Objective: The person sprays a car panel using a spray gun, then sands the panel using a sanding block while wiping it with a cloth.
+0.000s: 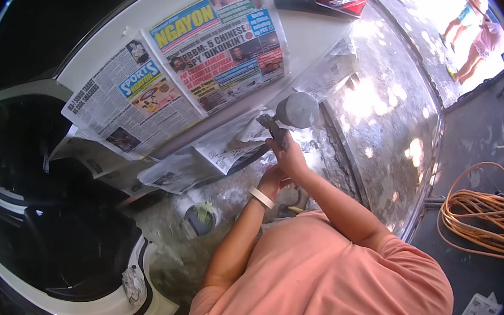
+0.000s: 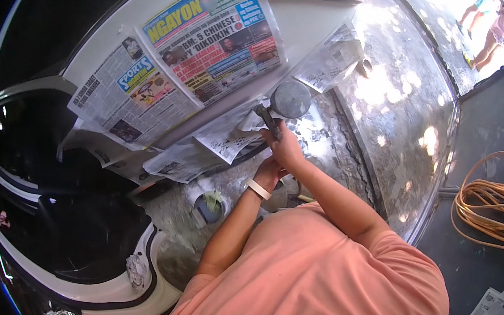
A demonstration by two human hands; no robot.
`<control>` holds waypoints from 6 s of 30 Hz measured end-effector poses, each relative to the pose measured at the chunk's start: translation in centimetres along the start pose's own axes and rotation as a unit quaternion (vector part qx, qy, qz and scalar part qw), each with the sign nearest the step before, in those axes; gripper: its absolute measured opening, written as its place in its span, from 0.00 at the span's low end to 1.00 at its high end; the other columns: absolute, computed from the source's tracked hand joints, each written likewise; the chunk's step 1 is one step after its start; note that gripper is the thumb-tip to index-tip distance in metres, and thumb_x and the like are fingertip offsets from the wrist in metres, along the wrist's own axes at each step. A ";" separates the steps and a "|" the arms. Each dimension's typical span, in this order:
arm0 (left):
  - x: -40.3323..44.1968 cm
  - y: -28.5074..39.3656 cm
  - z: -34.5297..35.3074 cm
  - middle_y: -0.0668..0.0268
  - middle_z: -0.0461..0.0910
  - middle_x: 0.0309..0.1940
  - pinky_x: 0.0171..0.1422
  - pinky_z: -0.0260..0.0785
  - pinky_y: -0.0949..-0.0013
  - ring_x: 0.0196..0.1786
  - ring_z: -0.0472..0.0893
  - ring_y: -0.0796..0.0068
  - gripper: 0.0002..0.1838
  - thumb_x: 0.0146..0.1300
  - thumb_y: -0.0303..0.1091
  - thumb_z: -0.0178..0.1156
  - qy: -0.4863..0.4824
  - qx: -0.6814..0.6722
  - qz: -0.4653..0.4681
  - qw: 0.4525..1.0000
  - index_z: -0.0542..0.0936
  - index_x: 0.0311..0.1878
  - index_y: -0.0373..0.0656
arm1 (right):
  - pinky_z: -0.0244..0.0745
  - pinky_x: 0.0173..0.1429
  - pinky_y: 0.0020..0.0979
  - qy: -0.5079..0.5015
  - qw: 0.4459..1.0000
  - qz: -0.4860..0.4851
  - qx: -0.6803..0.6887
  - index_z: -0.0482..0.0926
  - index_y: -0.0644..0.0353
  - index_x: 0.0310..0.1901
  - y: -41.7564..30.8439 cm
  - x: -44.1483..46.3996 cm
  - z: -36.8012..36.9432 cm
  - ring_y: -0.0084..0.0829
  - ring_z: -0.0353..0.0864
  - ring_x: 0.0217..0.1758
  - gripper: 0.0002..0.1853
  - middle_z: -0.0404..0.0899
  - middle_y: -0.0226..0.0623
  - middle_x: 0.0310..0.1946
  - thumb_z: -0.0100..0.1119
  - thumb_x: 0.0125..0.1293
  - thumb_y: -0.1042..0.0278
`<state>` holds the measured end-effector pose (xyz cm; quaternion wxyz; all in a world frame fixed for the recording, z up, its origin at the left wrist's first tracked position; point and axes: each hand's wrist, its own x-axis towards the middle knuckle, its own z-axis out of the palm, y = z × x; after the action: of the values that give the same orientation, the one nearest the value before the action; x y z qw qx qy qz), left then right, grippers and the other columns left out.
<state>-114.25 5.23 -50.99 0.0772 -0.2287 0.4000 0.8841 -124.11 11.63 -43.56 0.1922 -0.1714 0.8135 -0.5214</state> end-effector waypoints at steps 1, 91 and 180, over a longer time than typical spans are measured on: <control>0.4 0.0 0.2 0.69 0.79 0.55 0.63 0.72 0.66 0.57 0.79 0.76 0.23 0.67 0.41 0.62 -0.002 -0.004 -0.005 1.000 0.74 0.63 0.44 | 0.73 0.50 0.50 0.003 1.000 0.004 -0.001 0.72 0.61 0.56 0.1 0.2 -0.4 0.63 0.78 0.51 0.25 0.81 0.61 0.43 0.63 0.67 0.51; -2.3 2.4 -1.3 0.74 0.79 0.53 0.60 0.70 0.67 0.55 0.77 0.81 0.21 0.67 0.44 0.62 0.026 0.001 0.043 0.999 0.76 0.61 0.51 | 0.73 0.48 0.49 -0.043 0.998 -0.055 0.004 0.72 0.57 0.56 -4.3 -0.8 1.8 0.63 0.78 0.49 0.24 0.82 0.59 0.42 0.64 0.65 0.52; -6.1 1.7 -6.8 0.71 0.76 0.59 0.63 0.69 0.66 0.60 0.76 0.78 0.25 0.66 0.44 0.62 0.022 -0.043 0.010 0.999 0.74 0.65 0.50 | 0.72 0.49 0.51 -0.037 0.999 -0.003 -0.014 0.70 0.61 0.53 -4.7 -3.0 8.6 0.66 0.77 0.50 0.24 0.81 0.62 0.42 0.63 0.66 0.52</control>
<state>-107.03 -0.70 -50.90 0.0492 -0.2470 0.3656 0.8961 -116.97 4.47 -42.12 0.2181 -0.1954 0.8129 -0.5034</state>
